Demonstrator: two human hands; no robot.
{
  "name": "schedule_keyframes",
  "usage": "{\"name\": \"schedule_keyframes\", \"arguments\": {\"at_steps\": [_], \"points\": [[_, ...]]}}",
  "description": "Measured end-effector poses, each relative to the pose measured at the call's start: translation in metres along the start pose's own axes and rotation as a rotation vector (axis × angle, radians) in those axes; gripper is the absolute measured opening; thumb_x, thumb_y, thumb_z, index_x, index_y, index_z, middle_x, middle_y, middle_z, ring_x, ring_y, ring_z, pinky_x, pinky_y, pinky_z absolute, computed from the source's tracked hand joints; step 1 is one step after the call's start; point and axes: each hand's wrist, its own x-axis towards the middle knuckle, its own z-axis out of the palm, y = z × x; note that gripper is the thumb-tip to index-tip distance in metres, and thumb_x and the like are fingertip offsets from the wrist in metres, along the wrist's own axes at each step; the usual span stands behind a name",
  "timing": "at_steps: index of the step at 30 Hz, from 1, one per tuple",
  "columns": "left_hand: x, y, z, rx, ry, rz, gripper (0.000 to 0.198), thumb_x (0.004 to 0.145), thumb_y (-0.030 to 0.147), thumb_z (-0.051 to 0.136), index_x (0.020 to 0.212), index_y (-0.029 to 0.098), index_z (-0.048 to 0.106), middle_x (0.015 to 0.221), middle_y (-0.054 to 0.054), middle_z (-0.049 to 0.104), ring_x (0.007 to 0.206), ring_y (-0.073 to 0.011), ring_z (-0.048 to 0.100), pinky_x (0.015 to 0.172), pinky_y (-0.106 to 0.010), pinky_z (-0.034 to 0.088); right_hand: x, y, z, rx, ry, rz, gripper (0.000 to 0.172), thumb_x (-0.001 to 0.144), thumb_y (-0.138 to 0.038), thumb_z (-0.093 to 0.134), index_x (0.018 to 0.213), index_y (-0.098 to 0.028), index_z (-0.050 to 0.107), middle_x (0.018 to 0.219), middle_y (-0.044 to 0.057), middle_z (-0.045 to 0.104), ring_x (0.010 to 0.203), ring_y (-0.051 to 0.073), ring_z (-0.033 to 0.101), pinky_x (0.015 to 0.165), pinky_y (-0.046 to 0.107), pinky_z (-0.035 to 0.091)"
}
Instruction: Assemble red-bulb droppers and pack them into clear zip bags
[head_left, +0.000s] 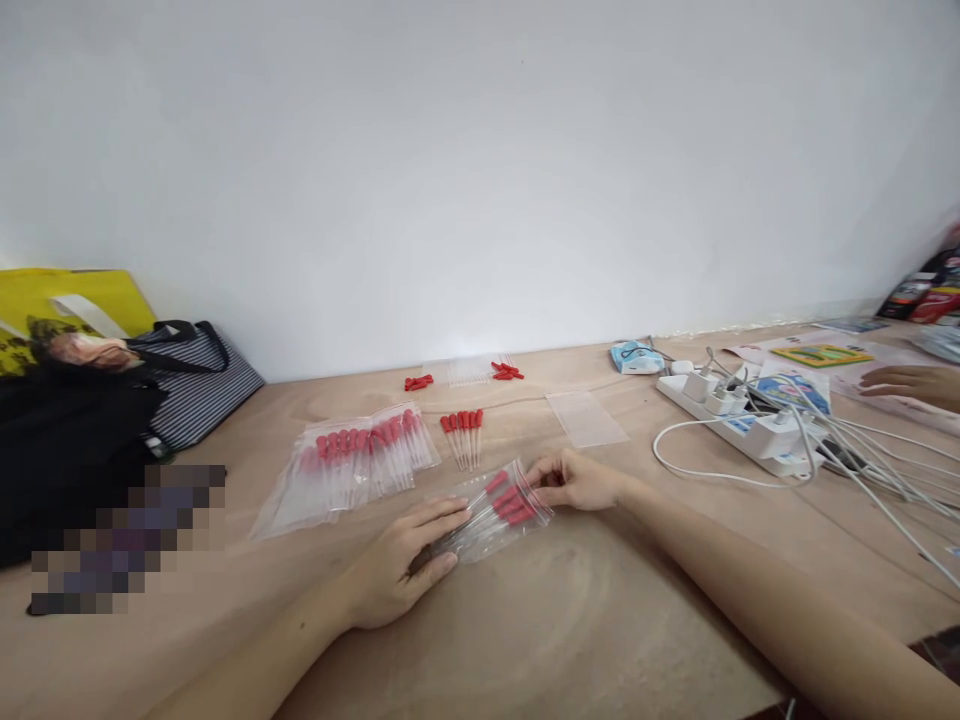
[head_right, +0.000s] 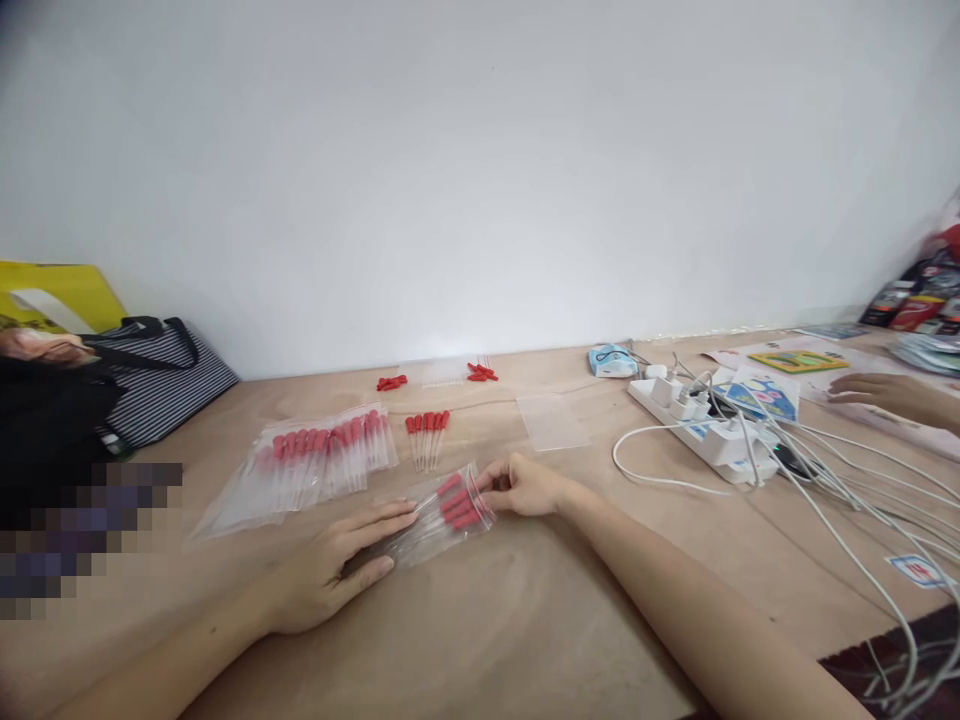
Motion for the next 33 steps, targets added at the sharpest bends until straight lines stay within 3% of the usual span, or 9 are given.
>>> {"name": "schedule_keyframes", "arguments": {"at_steps": [3, 7, 9, 14, 19, 23, 28, 30, 33], "points": [[-0.001, -0.002, 0.001, 0.003, -0.016, 0.014, 0.041, 0.086, 0.027, 0.04, 0.127, 0.026, 0.039, 0.135, -0.003, 0.036, 0.123, -0.0224, 0.033, 0.099, -0.043, 0.03, 0.008, 0.003, -0.012, -0.03, 0.034, 0.09, 0.024, 0.062, -0.036, 0.065, 0.066, -0.013, 0.064, 0.058, -0.002, 0.058, 0.052, 0.007, 0.047, 0.051, 0.02, 0.038], [-0.001, -0.004, 0.001, 0.006, -0.03, 0.048, 0.039, 0.086, 0.024, 0.039, 0.124, 0.031, 0.042, 0.136, -0.001, 0.034, 0.124, -0.0231, 0.03, 0.099, -0.044, 0.029, 0.048, 0.013, -0.021, -0.211, 0.386, 0.158, 0.014, 0.065, -0.028, 0.061, 0.064, -0.014, 0.062, 0.061, -0.001, 0.059, 0.054, 0.008, 0.049, 0.053, 0.02, 0.039], [-0.001, -0.004, 0.0, 0.003, -0.032, 0.063, 0.038, 0.086, 0.024, 0.039, 0.123, 0.033, 0.043, 0.135, 0.0, 0.035, 0.124, -0.0234, 0.03, 0.099, -0.045, 0.029, 0.076, 0.017, -0.021, -0.244, 0.479, 0.164, 0.013, 0.068, -0.026, 0.057, 0.071, -0.014, 0.063, 0.07, 0.001, 0.062, 0.062, 0.01, 0.053, 0.059, 0.021, 0.04], [-0.001, -0.002, -0.001, -0.022, -0.032, 0.075, 0.037, 0.086, 0.023, 0.04, 0.121, 0.033, 0.046, 0.134, 0.001, 0.038, 0.122, -0.0226, 0.033, 0.099, -0.043, 0.031, 0.134, 0.02, -0.015, -0.295, 0.583, 0.192, 0.018, 0.068, -0.031, 0.058, 0.078, -0.018, 0.064, 0.086, 0.004, 0.064, 0.08, 0.015, 0.057, 0.072, 0.025, 0.04], [-0.003, -0.002, -0.003, -0.053, -0.043, 0.047, 0.037, 0.085, 0.024, 0.04, 0.122, 0.03, 0.045, 0.134, -0.001, 0.038, 0.123, -0.0231, 0.031, 0.099, -0.044, 0.029, 0.153, 0.021, -0.008, -0.26, 0.644, 0.261, 0.014, 0.062, -0.03, 0.063, 0.061, -0.017, 0.06, 0.067, 0.004, 0.063, 0.066, 0.016, 0.057, 0.062, 0.025, 0.041], [-0.003, -0.001, -0.003, -0.059, -0.046, 0.033, 0.038, 0.085, 0.024, 0.041, 0.122, 0.03, 0.044, 0.134, -0.001, 0.037, 0.123, -0.024, 0.031, 0.1, -0.045, 0.029, 0.139, 0.014, -0.011, -0.134, 0.696, 0.227, 0.018, 0.069, -0.03, 0.055, 0.058, -0.016, 0.053, 0.056, 0.001, 0.057, 0.051, 0.011, 0.051, 0.05, 0.022, 0.038], [-0.003, 0.002, -0.005, -0.04, -0.023, 0.039, 0.037, 0.085, 0.025, 0.041, 0.121, 0.03, 0.046, 0.133, -0.001, 0.039, 0.123, -0.0238, 0.032, 0.099, -0.045, 0.03, 0.079, 0.001, -0.026, 0.037, 0.864, 0.064, 0.028, 0.079, -0.045, 0.037, 0.074, -0.018, 0.044, 0.069, 0.0, 0.057, 0.054, 0.007, 0.051, 0.051, 0.019, 0.041], [-0.003, 0.001, -0.004, -0.032, -0.018, 0.044, 0.037, 0.085, 0.025, 0.041, 0.122, 0.03, 0.046, 0.133, -0.001, 0.039, 0.122, -0.0237, 0.033, 0.099, -0.044, 0.031, 0.049, 0.001, -0.03, 0.195, 0.963, -0.056, 0.033, 0.073, -0.053, 0.044, 0.077, -0.02, 0.04, 0.066, -0.002, 0.054, 0.052, 0.007, 0.05, 0.049, 0.02, 0.041], [-0.002, -0.006, -0.001, -0.028, -0.003, 0.074, 0.039, 0.085, 0.025, 0.041, 0.124, 0.031, 0.043, 0.134, 0.0, 0.038, 0.122, -0.0236, 0.034, 0.099, -0.043, 0.031, 0.013, 0.005, -0.028, 0.351, 0.973, -0.126, 0.04, 0.065, -0.055, 0.055, 0.075, -0.02, 0.039, 0.059, -0.005, 0.052, 0.045, 0.007, 0.047, 0.044, 0.02, 0.038]]}}
